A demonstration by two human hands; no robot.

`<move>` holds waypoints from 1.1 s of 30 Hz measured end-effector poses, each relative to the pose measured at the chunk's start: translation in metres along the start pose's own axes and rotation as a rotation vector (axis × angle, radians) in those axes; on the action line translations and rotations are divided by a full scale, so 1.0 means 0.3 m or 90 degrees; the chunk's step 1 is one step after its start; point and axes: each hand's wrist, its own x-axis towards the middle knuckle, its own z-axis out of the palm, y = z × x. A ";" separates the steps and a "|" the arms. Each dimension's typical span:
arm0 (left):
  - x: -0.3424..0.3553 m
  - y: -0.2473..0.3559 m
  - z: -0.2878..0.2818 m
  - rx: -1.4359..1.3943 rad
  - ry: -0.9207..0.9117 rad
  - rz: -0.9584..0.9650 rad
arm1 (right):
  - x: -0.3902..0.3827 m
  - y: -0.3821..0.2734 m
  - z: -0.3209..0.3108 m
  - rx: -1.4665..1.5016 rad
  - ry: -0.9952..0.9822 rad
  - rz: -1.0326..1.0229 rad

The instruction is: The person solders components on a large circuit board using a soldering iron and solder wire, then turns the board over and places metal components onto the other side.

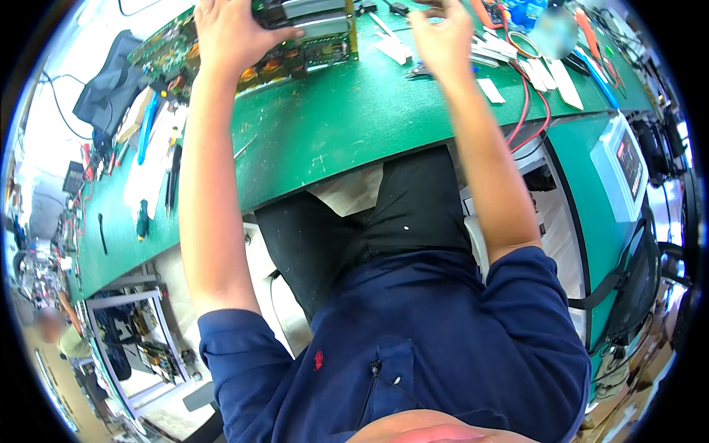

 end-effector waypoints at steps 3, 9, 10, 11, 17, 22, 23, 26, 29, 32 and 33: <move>0.006 -0.017 0.014 0.027 0.024 0.004 | 0.061 0.114 -0.081 -0.183 -0.128 -0.158; -0.004 -0.027 0.009 -0.010 0.025 0.004 | -0.041 0.086 -0.072 -0.431 -0.307 -0.217; -0.005 -0.030 0.010 -0.011 0.030 0.008 | -0.045 0.085 -0.061 -0.440 -0.328 -0.210; -0.005 -0.028 0.008 -0.010 0.021 0.001 | -0.047 0.077 -0.048 -0.448 -0.348 -0.202; -0.006 -0.035 0.015 -0.014 0.033 0.007 | -0.143 -0.021 -0.002 -0.424 -0.389 -0.217; -0.015 -0.040 0.011 -0.018 0.046 0.017 | -0.263 -0.112 0.021 -0.346 -0.447 -0.241; -0.013 -0.037 0.011 -0.021 0.048 0.018 | -0.274 -0.118 0.025 -0.332 -0.437 -0.245; -0.015 -0.030 0.010 -0.026 0.050 0.014 | -0.292 -0.129 0.033 -0.289 -0.441 -0.216; -0.019 -0.026 0.004 -0.031 0.050 0.012 | -0.261 -0.163 0.015 -0.208 -0.452 -0.133; -0.029 -0.029 0.001 -0.030 0.060 0.021 | -0.142 -0.113 -0.007 -0.164 -0.319 -0.130; -0.028 -0.025 0.002 -0.033 0.066 0.028 | -0.090 -0.076 -0.014 -0.158 -0.285 -0.165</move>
